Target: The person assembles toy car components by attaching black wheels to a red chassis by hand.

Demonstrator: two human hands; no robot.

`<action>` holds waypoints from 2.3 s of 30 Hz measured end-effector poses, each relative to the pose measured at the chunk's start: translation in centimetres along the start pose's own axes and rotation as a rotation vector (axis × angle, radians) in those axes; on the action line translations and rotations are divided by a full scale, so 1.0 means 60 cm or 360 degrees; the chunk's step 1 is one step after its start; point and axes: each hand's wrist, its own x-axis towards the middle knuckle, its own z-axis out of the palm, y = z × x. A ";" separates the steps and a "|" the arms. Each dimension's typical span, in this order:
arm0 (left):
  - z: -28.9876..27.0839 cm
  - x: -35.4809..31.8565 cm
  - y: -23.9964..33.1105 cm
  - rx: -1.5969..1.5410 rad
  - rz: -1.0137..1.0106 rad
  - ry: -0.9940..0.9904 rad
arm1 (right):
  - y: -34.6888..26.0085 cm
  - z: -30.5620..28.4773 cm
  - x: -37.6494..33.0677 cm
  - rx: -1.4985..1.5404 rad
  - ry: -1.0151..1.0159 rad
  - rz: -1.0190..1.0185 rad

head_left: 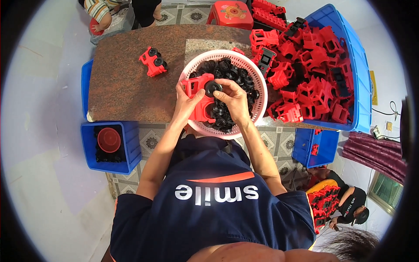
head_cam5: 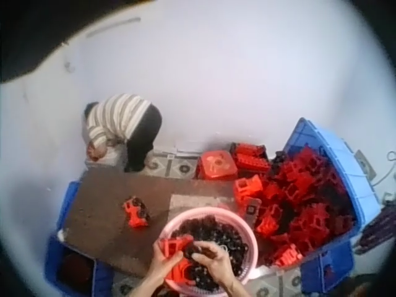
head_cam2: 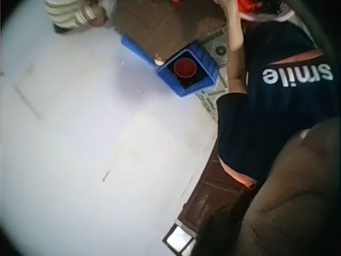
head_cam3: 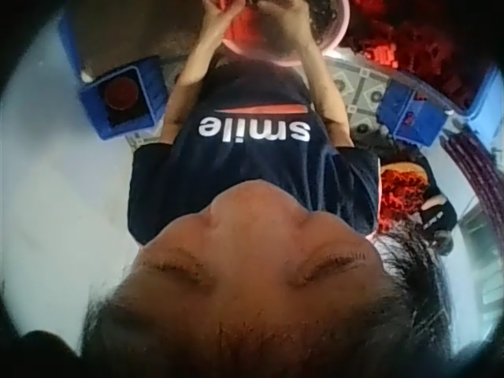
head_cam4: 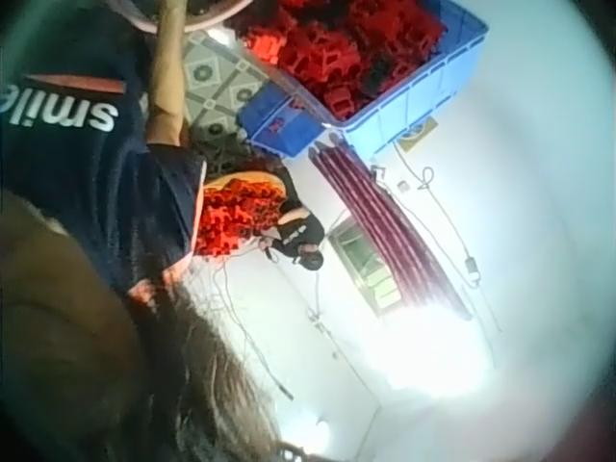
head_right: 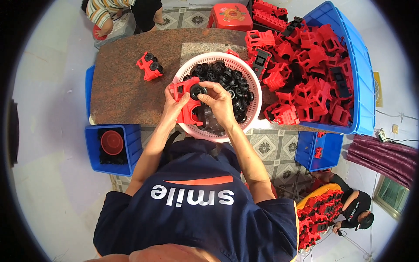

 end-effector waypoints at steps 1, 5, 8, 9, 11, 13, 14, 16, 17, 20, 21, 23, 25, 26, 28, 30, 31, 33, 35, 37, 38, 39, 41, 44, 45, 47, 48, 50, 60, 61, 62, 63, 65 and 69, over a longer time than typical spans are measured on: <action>-0.003 -0.001 0.002 -0.0018 -0.0018 -0.0028 | 0.001 0.001 0.001 -0.0056 0.0018 -0.0009; 0.001 -0.006 0.014 -0.0121 -0.0005 -0.0111 | 0.022 -0.013 0.006 -0.0147 0.0076 -0.0035; -0.008 -0.005 -0.005 -0.0168 0.0115 -0.0225 | 0.039 -0.024 0.008 -0.0292 0.0076 -0.0065; -0.005 -0.008 -0.002 -0.0166 0.0103 -0.0230 | 0.035 -0.026 0.008 -0.0290 0.0086 -0.0057; -0.001 -0.015 0.005 -0.0041 0.0006 -0.0206 | 0.022 -0.033 0.008 -0.0226 -0.0129 0.0114; 0.003 -0.020 0.017 -0.0131 -0.0133 -0.0251 | 0.013 -0.044 0.010 -0.0189 -0.0169 0.0444; 0.001 -0.027 0.018 -0.0169 -0.0218 -0.0273 | 0.023 -0.050 0.009 -0.0084 -0.0256 0.0457; 0.007 -0.048 0.027 -0.0256 -0.0378 -0.0248 | 0.014 -0.036 0.001 0.0136 -0.0381 0.0607; 0.011 -0.052 0.023 -0.0259 -0.0387 -0.0252 | 0.021 -0.037 -0.001 0.0051 -0.0343 0.0602; 0.005 -0.063 0.011 -0.0203 -0.0297 -0.0208 | 0.028 -0.030 -0.012 0.0130 -0.0292 0.0618; 0.001 -0.064 0.004 -0.0201 -0.0303 -0.0202 | 0.017 -0.025 -0.015 0.0071 -0.0250 0.0643; -0.005 -0.063 -0.017 -0.0194 -0.0349 -0.0247 | 0.034 -0.042 -0.007 -0.0005 -0.0383 0.0630; 0.002 -0.055 -0.022 -0.0220 -0.0331 -0.0225 | 0.057 -0.096 0.035 -0.0231 -0.0726 0.0559; 0.012 -0.054 -0.008 -0.0233 -0.0304 -0.0063 | 0.069 -0.112 0.069 -0.0292 -0.0584 0.0539; 0.010 -0.045 -0.010 -0.0262 -0.0213 0.0125 | 0.093 -0.135 0.148 -0.1072 0.0438 0.0417; 0.015 -0.024 0.014 -0.0330 -0.0290 0.0260 | 0.146 -0.185 0.206 -0.2036 0.0696 0.0375; 0.020 -0.016 0.021 -0.0334 -0.0305 0.0371 | 0.160 -0.193 0.219 -0.2092 0.0752 0.0472; 0.023 0.004 0.018 -0.0303 -0.0236 0.0436 | 0.180 -0.203 0.225 -0.2026 0.0849 0.0457; 0.026 0.023 0.015 -0.0278 -0.0168 0.0499 | 0.185 -0.216 0.220 -0.1513 0.0821 0.0692; 0.027 0.037 0.014 -0.0281 -0.0071 0.0514 | 0.196 -0.226 0.194 -0.0804 0.0936 0.0592; 0.027 0.043 0.012 -0.0305 -0.0059 0.0497 | 0.198 -0.233 0.186 -0.0575 0.0986 0.0556; 0.027 0.048 0.007 -0.0309 -0.0063 0.0486 | 0.204 -0.246 0.174 -0.0506 0.0937 0.0514; 0.019 0.052 -0.002 -0.0253 -0.0025 0.0484 | 0.175 -0.229 0.147 -0.0351 0.0745 0.0533; 0.035 0.047 0.021 -0.0233 -0.0044 0.0454 | 0.088 -0.171 0.087 -0.0079 0.0288 0.0305; 0.039 0.044 0.027 -0.0203 -0.0072 0.0432 | 0.053 -0.140 0.064 -0.0120 0.0152 0.0250; 0.043 0.046 0.018 -0.0186 -0.0039 0.0413 | 0.039 -0.110 0.035 -0.0256 -0.0058 0.0115; 0.047 0.046 0.020 -0.0203 -0.0026 0.0396 | 0.032 -0.095 0.028 -0.0445 -0.0106 0.0026; 0.049 0.044 0.022 -0.0221 -0.0008 0.0378 | 0.033 -0.082 0.023 -0.0718 -0.0179 -0.0035; 0.036 0.044 0.027 -0.0354 -0.0362 0.0098 | 0.041 -0.072 0.003 -0.0515 -0.0149 0.0398; 0.035 0.035 0.028 -0.0352 -0.0364 0.0086 | 0.046 -0.074 0.001 0.0005 -0.0128 0.0555; 0.032 0.015 0.029 -0.0342 -0.0394 -0.0025 | 0.049 -0.081 -0.002 0.0017 -0.0316 0.0675; 0.036 -0.002 0.041 -0.0332 -0.0417 -0.0134 | 0.040 -0.078 -0.006 0.0059 -0.0299 0.0725; 0.035 -0.042 0.040 0.0031 -0.0304 -0.0345 | 0.034 -0.075 -0.015 0.0109 -0.0308 0.0685; 0.051 -0.067 0.041 -0.0217 -0.0052 -0.0352 | 0.045 -0.079 -0.023 0.0181 -0.0452 0.0570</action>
